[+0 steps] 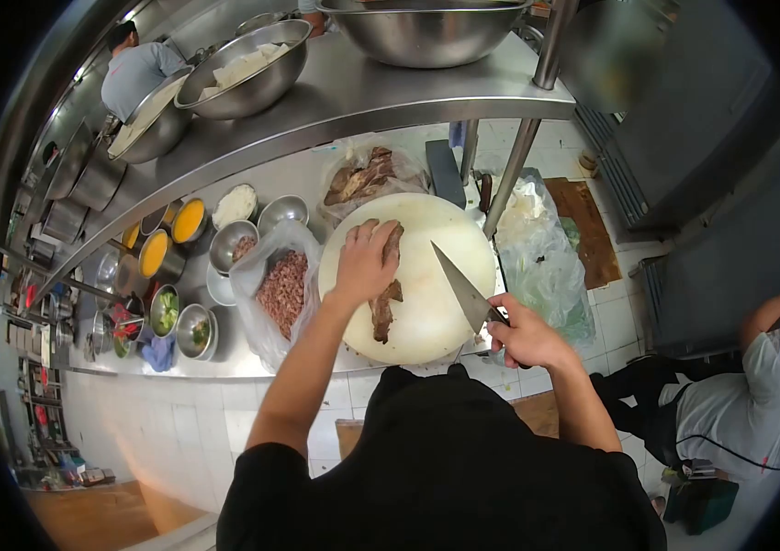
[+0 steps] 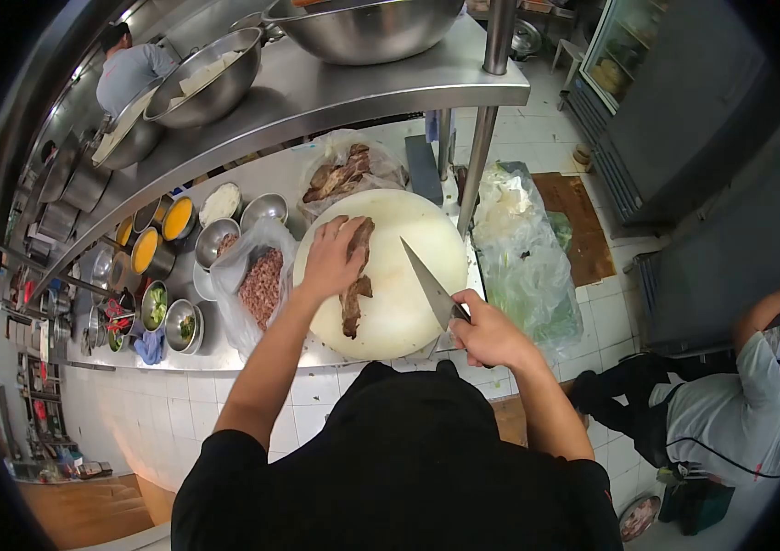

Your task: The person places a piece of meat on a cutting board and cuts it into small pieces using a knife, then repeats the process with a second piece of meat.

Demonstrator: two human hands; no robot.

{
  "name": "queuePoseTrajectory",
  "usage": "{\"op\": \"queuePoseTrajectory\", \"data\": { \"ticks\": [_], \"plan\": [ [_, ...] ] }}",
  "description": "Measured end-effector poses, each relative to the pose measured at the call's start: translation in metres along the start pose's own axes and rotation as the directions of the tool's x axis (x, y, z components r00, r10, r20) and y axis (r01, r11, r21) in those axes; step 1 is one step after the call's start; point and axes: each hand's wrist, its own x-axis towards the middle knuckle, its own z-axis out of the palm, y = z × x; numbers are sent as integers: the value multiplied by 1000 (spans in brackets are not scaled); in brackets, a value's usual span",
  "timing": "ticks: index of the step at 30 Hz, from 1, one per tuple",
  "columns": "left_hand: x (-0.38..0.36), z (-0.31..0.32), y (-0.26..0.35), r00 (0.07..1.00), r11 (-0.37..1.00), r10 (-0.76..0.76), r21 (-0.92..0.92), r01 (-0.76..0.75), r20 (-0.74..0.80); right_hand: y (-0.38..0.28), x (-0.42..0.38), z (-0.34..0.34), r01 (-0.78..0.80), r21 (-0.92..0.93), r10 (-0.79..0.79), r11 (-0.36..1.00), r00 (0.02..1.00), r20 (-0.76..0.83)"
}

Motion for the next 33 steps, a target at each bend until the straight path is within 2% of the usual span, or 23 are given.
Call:
{"op": "queuePoseTrajectory", "data": {
  "ticks": [1,2,3,4,6,7,9,11,13,15,16,18,19,21,22,24,25,27,28,29,30,31,33],
  "plan": [
    [8,0,-5,1000,1000,-4,4,4,0,-1,-1,1,-3,-21,3,1000,1000,13],
    [16,-1,-10,958,979,-187,-41,201,215,1,-2,2,-1,-21,2,1000,1000,17],
    [21,-2,-13,839,917,-342,-44,396,424,3,-3,4,26,-79,-25,997,999,20],
    [25,-5,-18,839,917,-345,-41,398,421,5,-3,5,55,-135,-53,989,998,23],
    [30,-11,-26,689,708,-487,-220,672,537,5,-9,9,67,-157,-57,985,996,66],
    [28,-6,-32,689,708,-488,-218,671,536,2,-13,11,75,-179,-57,981,993,106],
    [24,10,-44,716,719,-513,-218,660,473,-11,-21,18,39,-175,-13,984,989,147],
    [30,6,-26,732,746,-533,-171,643,424,-16,-23,27,42,-163,0,986,970,245],
    [38,0,-9,748,770,-549,-124,626,373,-17,-20,32,-4,-230,65,973,965,255],
    [43,-4,-3,729,823,-515,20,568,451,5,-7,32,154,-472,-84,868,982,166],
    [42,-6,-3,728,820,-517,17,572,450,11,-5,25,154,-476,-83,866,982,169],
    [38,-12,-7,678,753,-619,54,656,397,21,-3,11,93,-660,-118,746,993,7],
    [32,-11,-19,680,755,-617,53,654,396,22,-8,8,92,-659,-119,746,993,4],
    [8,-4,-48,576,574,-738,-122,810,352,15,-26,0,177,-526,-230,832,972,-36],
    [0,-16,-43,571,569,-740,-121,813,355,8,-34,2,176,-526,-226,832,974,-32],
    [-15,-51,-22,493,348,-799,-403,847,345,-8,-44,15,297,-499,-337,814,942,11],
    [-22,-50,-23,487,342,-802,-402,849,346,-13,-41,23,297,-500,-334,813,942,16],
    [-37,-48,-26,485,396,-860,-392,830,159,-26,-31,42,325,-586,-343,743,935,84],
    [-44,-50,-24,480,391,-863,-392,833,157,-38,-25,50,301,-652,-306,696,946,109],
    [-49,-51,-20,521,438,-850,-443,782,78,-42,-13,54,305,-654,-308,693,945,114],
    [-56,-53,-15,554,485,-832,-488,726,-2,-40,6,58,293,-698,-242,653,954,175],
    [-61,-60,-7,549,480,-836,-490,727,-4,-36,22,61,285,-740,-170,609,958,230],
    [-71,-76,11,520,489,-845,-579,652,-128,-12,50,39,319,-711,-243,626,947,210]
  ]
}}
